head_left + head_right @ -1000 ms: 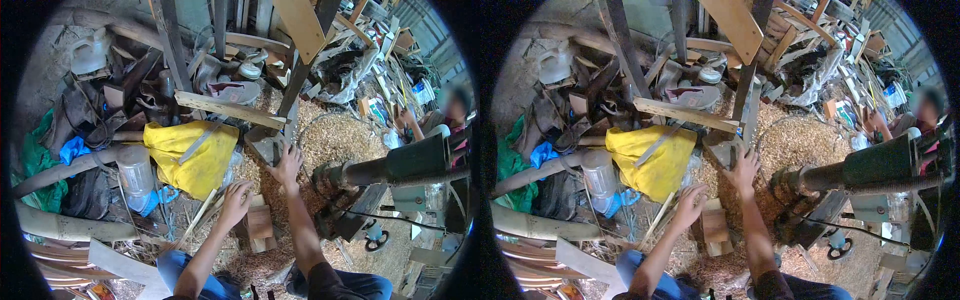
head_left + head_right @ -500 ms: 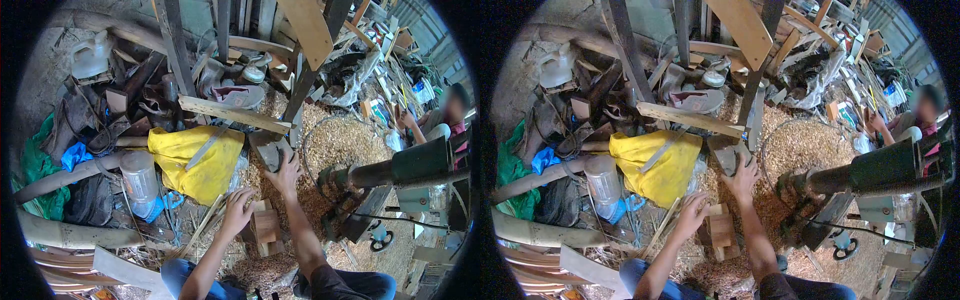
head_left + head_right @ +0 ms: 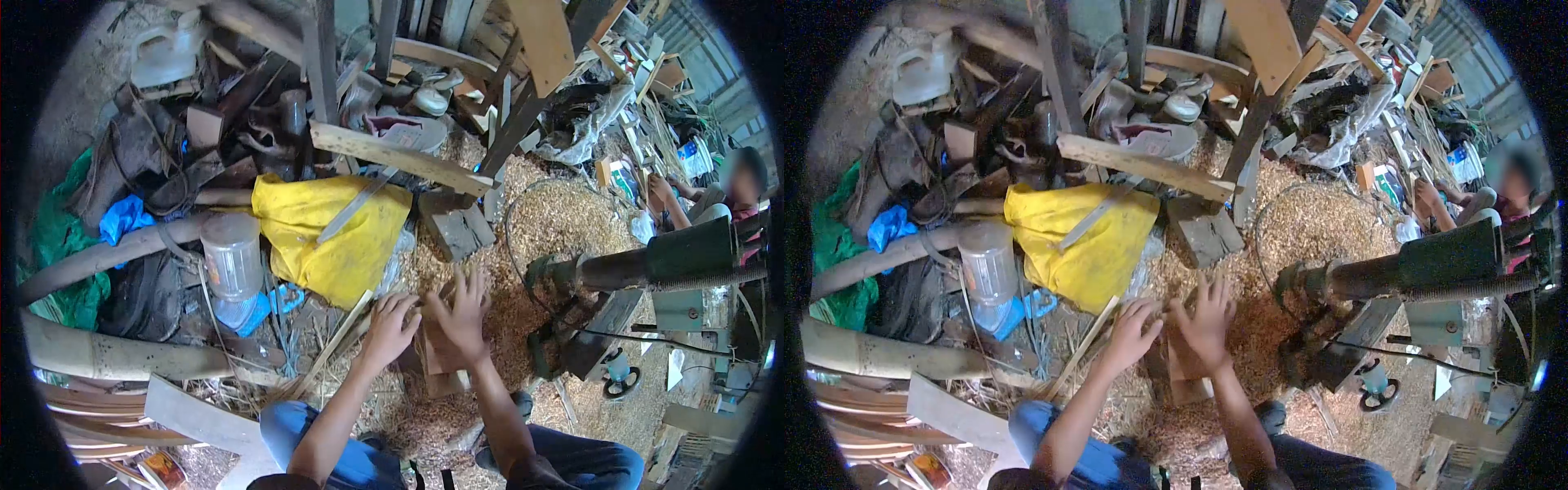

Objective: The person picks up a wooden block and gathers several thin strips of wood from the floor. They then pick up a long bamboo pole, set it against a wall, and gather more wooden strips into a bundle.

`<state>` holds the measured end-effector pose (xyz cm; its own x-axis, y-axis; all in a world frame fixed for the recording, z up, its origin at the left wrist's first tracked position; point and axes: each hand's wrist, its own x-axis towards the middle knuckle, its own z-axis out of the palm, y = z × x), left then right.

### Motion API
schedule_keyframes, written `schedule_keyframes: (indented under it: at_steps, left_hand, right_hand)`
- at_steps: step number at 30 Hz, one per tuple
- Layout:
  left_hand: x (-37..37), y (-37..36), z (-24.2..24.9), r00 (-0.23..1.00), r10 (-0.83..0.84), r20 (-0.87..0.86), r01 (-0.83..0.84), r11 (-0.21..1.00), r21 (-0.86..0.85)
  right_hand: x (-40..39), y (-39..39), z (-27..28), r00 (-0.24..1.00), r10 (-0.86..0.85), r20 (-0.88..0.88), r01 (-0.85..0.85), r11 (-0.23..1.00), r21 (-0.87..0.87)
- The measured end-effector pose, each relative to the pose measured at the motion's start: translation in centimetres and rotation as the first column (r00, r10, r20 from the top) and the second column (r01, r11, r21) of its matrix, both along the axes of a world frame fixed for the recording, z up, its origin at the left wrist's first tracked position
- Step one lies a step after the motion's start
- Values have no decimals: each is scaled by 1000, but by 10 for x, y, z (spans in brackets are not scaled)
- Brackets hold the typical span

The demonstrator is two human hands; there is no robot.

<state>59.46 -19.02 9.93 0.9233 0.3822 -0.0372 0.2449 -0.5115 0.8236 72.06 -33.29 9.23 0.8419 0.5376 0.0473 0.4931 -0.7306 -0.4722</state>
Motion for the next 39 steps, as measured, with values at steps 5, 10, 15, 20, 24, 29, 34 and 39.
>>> schedule_keyframes:
  at_steps: [5,10,15,20,24,29,34,39]
  left_hand:
    - [-18,13,-8,984,105,-142,-77,979,191]
    - [-37,33,-16,950,306,-57,-278,916,290]
    - [-61,41,-16,857,456,-241,-397,881,255]
    - [-89,36,-45,831,334,-444,-221,932,288]
    - [-80,32,-32,895,340,-290,-306,939,157]
    - [-80,8,-44,897,271,-350,-148,929,340]
    - [-84,2,-70,886,322,-334,-151,881,449]
    - [-98,-2,-36,940,260,-220,-123,862,492]
  right_hand:
    - [-66,-29,32,955,122,-272,-134,991,-26]
    - [-82,-15,37,979,-4,-202,-35,982,-184]
    - [-89,-11,26,1000,-28,-2,27,973,-231]
    - [-91,-8,17,998,-56,40,65,963,-260]
    - [-90,-6,17,997,-65,29,70,953,-293]
    - [-89,-9,9,998,-39,56,53,962,-269]
    - [-90,-9,18,997,-37,61,51,969,-244]
    - [-88,-9,19,999,-35,18,38,970,-241]
